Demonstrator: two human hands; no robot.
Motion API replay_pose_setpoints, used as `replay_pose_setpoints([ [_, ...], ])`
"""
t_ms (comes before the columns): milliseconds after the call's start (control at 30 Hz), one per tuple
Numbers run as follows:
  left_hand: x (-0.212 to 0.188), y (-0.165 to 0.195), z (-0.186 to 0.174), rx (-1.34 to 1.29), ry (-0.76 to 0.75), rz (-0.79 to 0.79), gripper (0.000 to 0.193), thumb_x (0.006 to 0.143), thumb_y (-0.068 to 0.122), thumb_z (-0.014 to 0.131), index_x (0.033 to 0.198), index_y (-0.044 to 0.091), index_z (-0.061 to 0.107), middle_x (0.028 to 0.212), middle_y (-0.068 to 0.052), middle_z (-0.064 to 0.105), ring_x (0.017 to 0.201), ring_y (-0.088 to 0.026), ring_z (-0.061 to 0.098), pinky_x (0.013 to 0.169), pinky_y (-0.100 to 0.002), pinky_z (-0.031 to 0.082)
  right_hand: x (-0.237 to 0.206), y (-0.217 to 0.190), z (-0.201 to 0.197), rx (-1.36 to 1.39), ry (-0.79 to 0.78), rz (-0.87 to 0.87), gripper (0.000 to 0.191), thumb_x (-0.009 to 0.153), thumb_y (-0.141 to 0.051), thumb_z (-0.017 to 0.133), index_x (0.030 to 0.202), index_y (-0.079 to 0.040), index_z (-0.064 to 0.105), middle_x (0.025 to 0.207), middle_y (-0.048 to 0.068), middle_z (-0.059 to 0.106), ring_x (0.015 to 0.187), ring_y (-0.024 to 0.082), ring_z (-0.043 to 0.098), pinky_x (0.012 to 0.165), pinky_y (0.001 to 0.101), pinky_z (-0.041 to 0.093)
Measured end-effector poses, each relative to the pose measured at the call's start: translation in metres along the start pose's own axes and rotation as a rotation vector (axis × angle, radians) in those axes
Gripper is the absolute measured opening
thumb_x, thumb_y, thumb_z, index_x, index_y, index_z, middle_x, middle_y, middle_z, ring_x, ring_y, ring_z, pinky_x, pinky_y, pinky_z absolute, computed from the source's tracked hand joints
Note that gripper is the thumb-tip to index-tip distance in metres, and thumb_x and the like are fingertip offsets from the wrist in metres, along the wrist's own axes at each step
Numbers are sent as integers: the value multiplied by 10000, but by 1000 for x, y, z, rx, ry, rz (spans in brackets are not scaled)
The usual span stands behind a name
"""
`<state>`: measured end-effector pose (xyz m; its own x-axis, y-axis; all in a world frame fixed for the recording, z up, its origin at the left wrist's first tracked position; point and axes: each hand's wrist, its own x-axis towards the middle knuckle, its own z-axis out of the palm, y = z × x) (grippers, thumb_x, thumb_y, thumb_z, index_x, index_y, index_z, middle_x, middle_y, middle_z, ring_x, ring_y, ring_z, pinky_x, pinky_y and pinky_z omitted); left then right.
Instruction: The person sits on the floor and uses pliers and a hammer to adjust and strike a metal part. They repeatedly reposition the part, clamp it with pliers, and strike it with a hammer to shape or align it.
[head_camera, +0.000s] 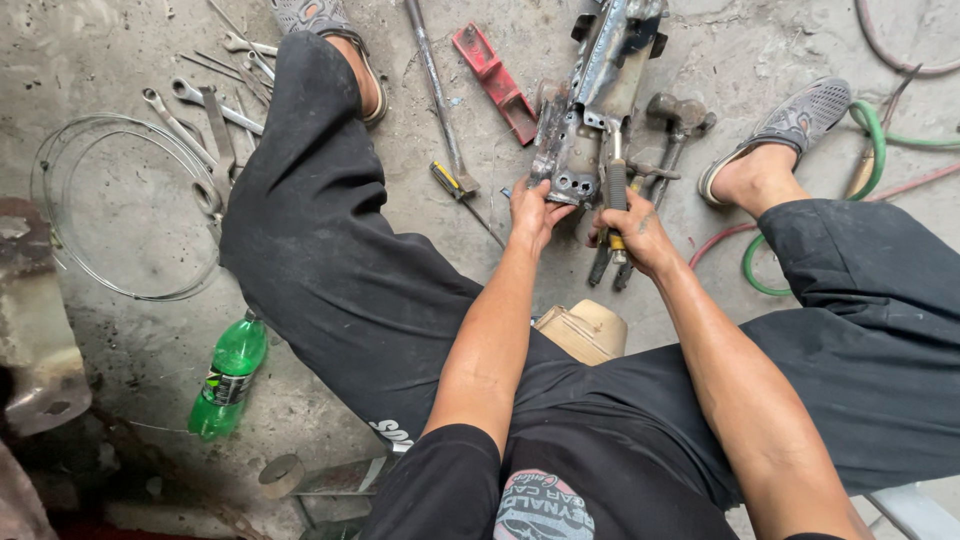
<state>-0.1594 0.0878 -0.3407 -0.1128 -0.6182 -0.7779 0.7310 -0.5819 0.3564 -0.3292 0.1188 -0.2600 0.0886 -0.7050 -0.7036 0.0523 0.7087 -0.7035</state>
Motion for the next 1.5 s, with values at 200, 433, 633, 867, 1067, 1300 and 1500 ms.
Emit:
replay_pose_setpoints([
  [200, 0, 0, 0, -66, 16, -9, 483, 1050, 120, 477, 1495, 9, 324, 1292, -251, 614, 1091, -431, 684, 905, -629, 581, -5, -8, 2, 77, 49, -18, 253, 789, -9, 585, 1035, -43, 536, 823, 53, 603, 658, 169, 629, 612, 366, 603],
  [433, 1, 2, 13, -127, -4, 1, 499, 1038, 132, 482, 1500, 56, 310, 1279, -235, 598, 1074, -427, 667, 903, -655, 558, -20, -40, 4, 104, 61, -150, 280, 782, 9, 585, 1062, -3, 575, 847, 82, 626, 660, 180, 622, 566, 333, 544],
  [633, 15, 11, 40, -144, -58, 43, 402, 1048, 109, 486, 1429, 20, 395, 1225, -226, 628, 1028, -406, 685, 887, -646, 575, -24, -77, -2, 93, 74, -141, 272, 795, 5, 563, 1065, 5, 590, 852, 97, 633, 657, 182, 622, 564, 340, 561],
  [867, 38, 29, 78, -185, -32, 91, 321, 1045, 77, 453, 1345, -34, 442, 1153, -240, 642, 971, -418, 704, 841, -643, 602, -25, -72, 7, 121, 77, -109, 316, 778, 20, 568, 1093, 3, 578, 844, 103, 626, 654, 196, 623, 564, 353, 564],
  [1067, 54, 36, 90, -218, -36, 63, 310, 1044, 69, 453, 1342, -10, 423, 1154, -239, 629, 986, -425, 690, 869, -642, 585, -24, -68, 12, 99, 80, -64, 358, 765, 25, 563, 1123, 22, 584, 847, 109, 625, 662, 205, 632, 565, 352, 572],
  [1300, 72, 29, 82, -264, -93, 56, 298, 1067, 118, 471, 1322, -35, 455, 1164, -233, 642, 1014, -403, 693, 902, -589, 586, -21, -56, 18, 131, 88, -31, 360, 775, 37, 562, 1134, 32, 587, 871, 115, 625, 696, 202, 633, 572, 348, 568],
  [1500, 81, 24, 72, -228, -119, 51, 277, 1070, 145, 489, 1289, -25, 503, 1135, -213, 664, 986, -394, 697, 880, -583, 586, -19, -47, 13, 162, 95, 7, 327, 785, 20, 560, 1112, 13, 572, 875, 117, 620, 698, 208, 637, 600, 373, 595],
])
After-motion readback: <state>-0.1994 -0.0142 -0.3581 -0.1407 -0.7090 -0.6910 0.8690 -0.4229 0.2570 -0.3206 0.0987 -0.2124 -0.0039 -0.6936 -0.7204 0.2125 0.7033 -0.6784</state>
